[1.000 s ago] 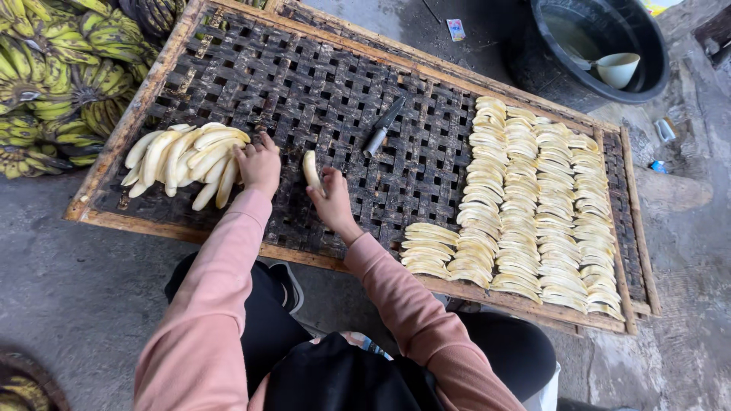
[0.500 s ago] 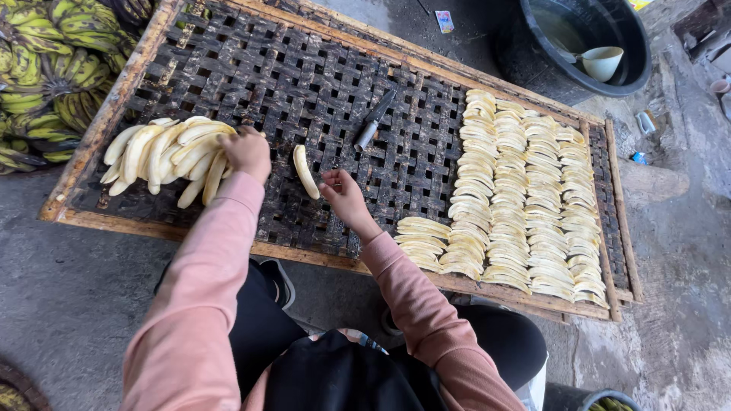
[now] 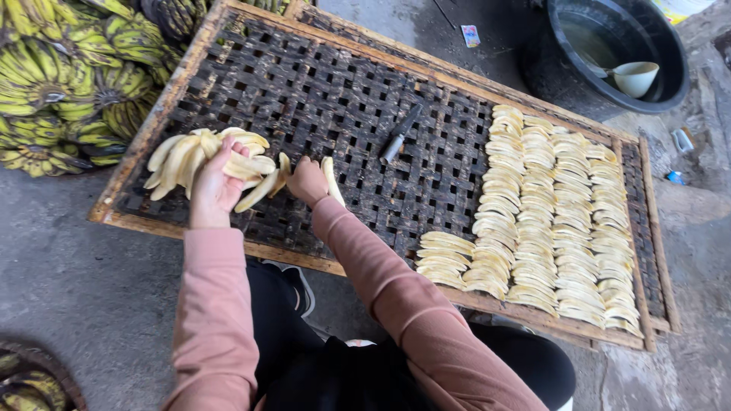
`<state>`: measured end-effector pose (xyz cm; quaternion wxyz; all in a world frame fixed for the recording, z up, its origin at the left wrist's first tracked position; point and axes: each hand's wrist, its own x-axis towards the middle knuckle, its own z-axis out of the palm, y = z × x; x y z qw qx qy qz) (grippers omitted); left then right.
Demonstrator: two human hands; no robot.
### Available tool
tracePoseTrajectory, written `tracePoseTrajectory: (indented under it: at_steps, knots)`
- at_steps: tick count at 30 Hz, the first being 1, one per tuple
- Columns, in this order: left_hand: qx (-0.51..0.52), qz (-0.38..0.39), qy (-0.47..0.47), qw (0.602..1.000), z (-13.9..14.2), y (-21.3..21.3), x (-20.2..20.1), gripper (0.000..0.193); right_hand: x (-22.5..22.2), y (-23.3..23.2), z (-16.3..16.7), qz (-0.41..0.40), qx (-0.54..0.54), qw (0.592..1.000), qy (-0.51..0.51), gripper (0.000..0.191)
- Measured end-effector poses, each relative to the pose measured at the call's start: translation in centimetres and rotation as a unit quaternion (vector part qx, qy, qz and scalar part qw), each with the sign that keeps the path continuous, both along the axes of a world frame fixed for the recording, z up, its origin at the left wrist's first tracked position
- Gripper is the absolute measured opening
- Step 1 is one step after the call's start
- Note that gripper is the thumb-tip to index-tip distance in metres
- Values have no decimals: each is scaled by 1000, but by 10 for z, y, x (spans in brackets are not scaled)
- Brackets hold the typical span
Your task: The person sits on the ground beside a woven bamboo drying tray and arranges peeled banana halves into neat rows, taking bananas one at a time from a pile on the tray and placing them into the pattern. Near the end, the person picks up a knife and whole unpeeled bananas from a basket.
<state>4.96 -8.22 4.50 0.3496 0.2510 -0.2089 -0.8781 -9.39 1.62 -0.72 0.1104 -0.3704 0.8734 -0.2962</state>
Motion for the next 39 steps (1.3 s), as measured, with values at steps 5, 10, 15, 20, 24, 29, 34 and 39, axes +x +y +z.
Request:
tracePoseTrajectory:
  at_steps: [5,10,15,20,24,29,34,39]
  knots:
    - [33,23,60,997,-18,-14,5,20,12,-33,18,-46,46,995,-71,66]
    - [-40,11,-17,999,-29,-11,4,28,8,-42,17,-43,-15,985,-164,49]
    - [-41,-86,15,995,-36,9,-9,40,-39,5,12,-29,-189,769,-610,31]
    - [-55,-214,18,975,-64,63,-59,39,-136,151,12,19,-215,782,-584,36]
    - [65,-282,37,957,-86,137,-111,39,-201,277,7,19,-28,958,-286,34]
    - [41,-311,7,949,-90,215,-169,35,-214,339,-16,117,6,968,-224,19]
    - [-69,-302,-166,936,-94,257,-192,27,-204,336,-28,158,-60,953,-254,18]
    - [-40,-329,-139,933,-95,262,-193,25,-196,341,-23,95,-13,986,-136,20]
